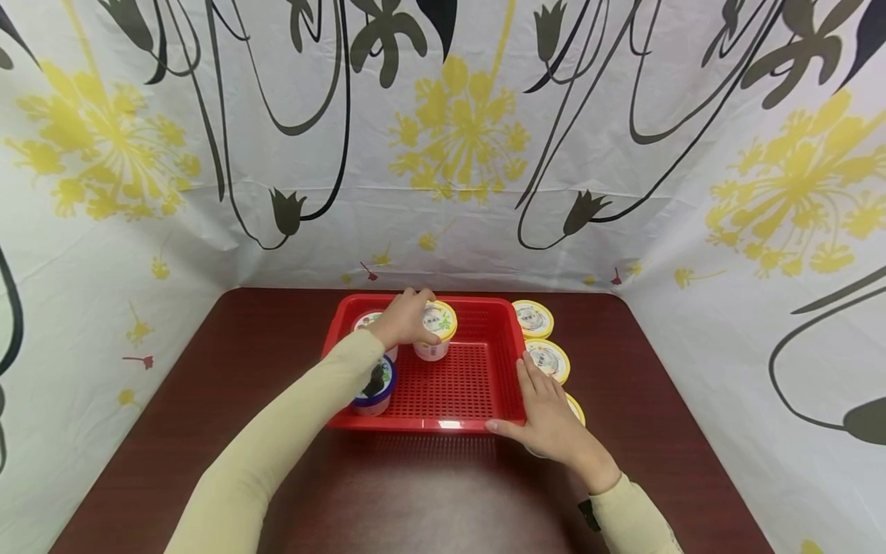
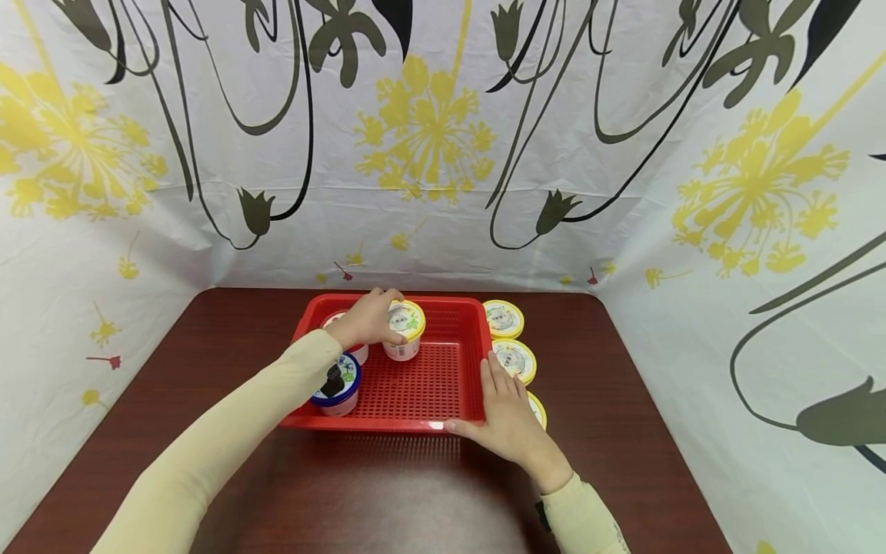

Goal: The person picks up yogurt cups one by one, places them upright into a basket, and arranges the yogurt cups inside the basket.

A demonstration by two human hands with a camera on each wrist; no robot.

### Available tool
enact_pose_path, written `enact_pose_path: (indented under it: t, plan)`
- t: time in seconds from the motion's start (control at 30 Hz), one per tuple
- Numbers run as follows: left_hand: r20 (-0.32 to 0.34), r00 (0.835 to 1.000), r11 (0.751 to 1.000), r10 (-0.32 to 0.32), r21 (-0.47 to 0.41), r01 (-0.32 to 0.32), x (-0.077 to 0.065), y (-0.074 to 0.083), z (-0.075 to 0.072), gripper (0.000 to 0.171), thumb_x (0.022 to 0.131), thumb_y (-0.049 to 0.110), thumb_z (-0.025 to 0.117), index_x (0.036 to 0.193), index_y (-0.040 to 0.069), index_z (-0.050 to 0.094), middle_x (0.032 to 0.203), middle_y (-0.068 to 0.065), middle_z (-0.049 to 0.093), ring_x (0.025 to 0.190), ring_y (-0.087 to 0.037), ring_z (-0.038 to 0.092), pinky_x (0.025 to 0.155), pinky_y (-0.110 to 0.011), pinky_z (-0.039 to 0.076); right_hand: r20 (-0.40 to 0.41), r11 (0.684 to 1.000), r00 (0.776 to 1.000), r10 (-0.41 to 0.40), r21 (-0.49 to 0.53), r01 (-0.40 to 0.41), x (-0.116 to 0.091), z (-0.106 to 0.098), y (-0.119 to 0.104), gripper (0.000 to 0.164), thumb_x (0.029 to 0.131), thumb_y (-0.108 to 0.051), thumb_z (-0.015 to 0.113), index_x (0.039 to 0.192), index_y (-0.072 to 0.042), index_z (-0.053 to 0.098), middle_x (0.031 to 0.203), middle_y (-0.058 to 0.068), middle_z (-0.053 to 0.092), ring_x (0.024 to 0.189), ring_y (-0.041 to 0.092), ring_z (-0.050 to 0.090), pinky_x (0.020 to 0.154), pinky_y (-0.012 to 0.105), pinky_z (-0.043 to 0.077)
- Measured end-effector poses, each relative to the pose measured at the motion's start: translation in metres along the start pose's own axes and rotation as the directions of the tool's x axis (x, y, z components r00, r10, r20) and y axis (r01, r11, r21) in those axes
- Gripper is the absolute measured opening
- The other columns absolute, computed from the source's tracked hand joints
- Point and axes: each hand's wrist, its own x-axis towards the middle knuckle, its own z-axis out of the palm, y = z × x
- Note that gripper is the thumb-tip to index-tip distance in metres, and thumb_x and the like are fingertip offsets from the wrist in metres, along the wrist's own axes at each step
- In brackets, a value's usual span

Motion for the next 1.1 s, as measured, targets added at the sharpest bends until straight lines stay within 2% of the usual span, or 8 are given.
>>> enact_pose_path:
  t: [0.23,0.6,0.87,1.1]
  plan:
    - [0.011,1.0,1.0,0.017,0.001,-0.017,0.001,-0.003,0.006,0.083,0.076,0.038,0.085,0.142,0.009,0.045,0.135,-0.02,0.049,0.122,-0.035,0.053,0.1,-0.045,0.051,0.006,1.0,1.0,0.003,0.008,-0.003,-0.001,-0.001,0.0,0.117,0.079,-0.075,0.061,0.156,0.002,0.019,0.167,0.017,0.013,0.15,0.039,0.025,0.119,0.063,0.024]
    - [0.034,0.999,1.0,0.01,0.001,-0.01,0.0,-0.007,0.016,0.08,0.077,0.039,0.084,0.141,0.009,0.045,0.131,-0.018,0.051,0.119,-0.032,0.054,0.099,-0.044,0.052,0.015,1.0,1.0,0.008,0.019,-0.008,-0.002,0.001,-0.001,0.119,0.078,-0.077,0.06,0.156,0.001,0.019,0.167,0.017,0.012,0.151,0.038,0.024,0.12,0.063,0.023]
    - [0.046,0.999,1.0,0.007,-0.026,-0.006,0.001,-0.007,0.017,0.08,0.078,0.037,0.084,0.142,0.009,0.044,0.13,-0.018,0.05,0.118,-0.032,0.054,0.098,-0.045,0.053,0.003,1.0,1.0,-0.004,0.004,0.004,-0.001,0.002,0.001,0.118,0.078,-0.077,0.06,0.156,0.001,0.019,0.167,0.017,0.013,0.15,0.039,0.026,0.119,0.063,0.025]
    - [0.058,0.998,1.0,0.01,-0.006,-0.01,0.002,-0.007,0.016,0.082,0.079,0.037,0.083,0.144,0.009,0.042,0.133,-0.019,0.05,0.122,-0.034,0.053,0.1,-0.047,0.051,0.003,1.0,1.0,-0.002,0.011,0.002,0.0,0.0,0.001,0.118,0.078,-0.076,0.061,0.156,0.001,0.018,0.167,0.018,0.013,0.15,0.039,0.026,0.119,0.064,0.025]
